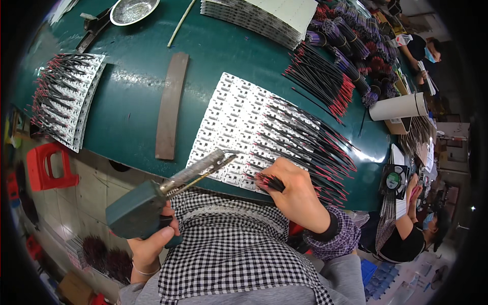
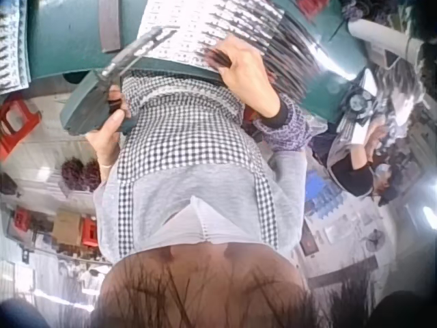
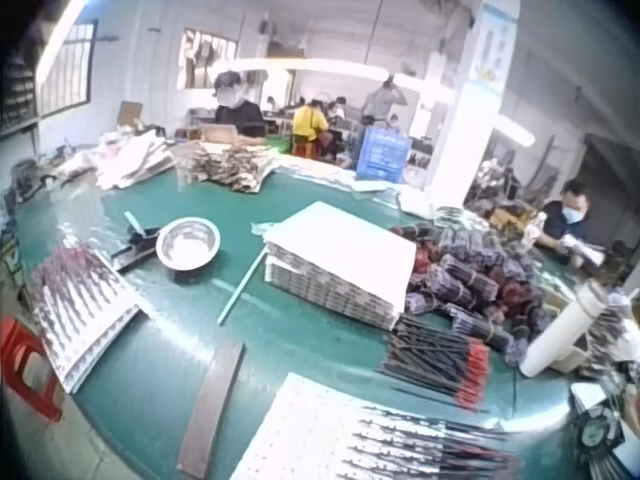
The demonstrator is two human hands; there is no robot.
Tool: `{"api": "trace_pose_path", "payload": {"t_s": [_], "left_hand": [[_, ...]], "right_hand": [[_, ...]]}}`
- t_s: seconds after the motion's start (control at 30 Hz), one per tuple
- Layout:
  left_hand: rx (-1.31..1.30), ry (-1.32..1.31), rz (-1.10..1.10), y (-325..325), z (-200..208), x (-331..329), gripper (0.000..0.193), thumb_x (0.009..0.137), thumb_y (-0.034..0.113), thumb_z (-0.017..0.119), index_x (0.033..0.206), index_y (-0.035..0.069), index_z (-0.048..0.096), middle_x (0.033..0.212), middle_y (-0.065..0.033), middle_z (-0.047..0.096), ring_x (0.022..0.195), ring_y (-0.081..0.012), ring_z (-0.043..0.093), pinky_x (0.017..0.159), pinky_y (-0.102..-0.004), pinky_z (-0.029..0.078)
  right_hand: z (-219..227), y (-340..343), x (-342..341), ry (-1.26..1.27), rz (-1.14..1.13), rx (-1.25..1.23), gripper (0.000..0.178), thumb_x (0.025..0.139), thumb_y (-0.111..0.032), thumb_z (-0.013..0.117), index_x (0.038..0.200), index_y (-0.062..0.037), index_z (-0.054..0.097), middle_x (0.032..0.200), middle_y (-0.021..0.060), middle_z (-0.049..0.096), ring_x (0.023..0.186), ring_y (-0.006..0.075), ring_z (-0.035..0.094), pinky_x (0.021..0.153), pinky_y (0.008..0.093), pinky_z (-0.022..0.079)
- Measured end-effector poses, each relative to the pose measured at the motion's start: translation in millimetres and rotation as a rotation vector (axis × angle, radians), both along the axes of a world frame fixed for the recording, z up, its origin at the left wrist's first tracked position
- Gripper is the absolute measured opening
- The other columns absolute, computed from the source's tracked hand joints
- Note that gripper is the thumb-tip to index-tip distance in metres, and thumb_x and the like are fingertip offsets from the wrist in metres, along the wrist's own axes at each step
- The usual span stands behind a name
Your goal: The person assembles electronics by holding a soldering tool, picking up bundles of wires from the workbench, aligning the wire ends onto a circuit board panel, and securing them with the tool.
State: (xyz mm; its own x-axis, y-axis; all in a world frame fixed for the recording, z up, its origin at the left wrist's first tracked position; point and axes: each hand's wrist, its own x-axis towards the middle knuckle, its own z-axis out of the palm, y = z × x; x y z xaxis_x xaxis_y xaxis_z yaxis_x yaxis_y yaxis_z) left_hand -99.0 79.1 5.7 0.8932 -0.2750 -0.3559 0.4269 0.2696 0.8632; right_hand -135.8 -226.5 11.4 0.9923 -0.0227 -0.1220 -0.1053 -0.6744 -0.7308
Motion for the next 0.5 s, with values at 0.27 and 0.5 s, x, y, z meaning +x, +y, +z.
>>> {"api": "trace_pose_path", "payload": {"t_s": [0.27,0.5], "left_hand": [[0.27,-0.022,-0.188,16.3,-6.4,-37.4,0.045,0.082,-0.004,0.076,0.126,-0.002,0.064,0.115,-0.0127,0.071,0.098,-0.0165,0.068,0.085,-0.0303,0.055],[0.485,-0.283,-0.251,12.7,-12.4,-43.0,0.031,0.079,0.004,0.079,0.108,-0.004,0.072,0.105,-0.014,0.073,0.089,-0.0183,0.07,0.073,-0.0303,0.056]], "right_hand": [[-12.5,16.7,-10.1,-0.147,-0.116,0.072,0.02,0.076,0.006,0.07,0.094,-0.0005,0.068,0.083,0.0135,0.062,0.073,0.0353,0.064,0.064,0.0409,0.05],[-17.1,23.4,-9.4,-0.18,-0.105,-0.022,0.022,0.072,0.009,0.074,0.093,0.0032,0.068,0.08,0.0142,0.061,0.073,0.0313,0.063,0.065,0.0374,0.049]]}}
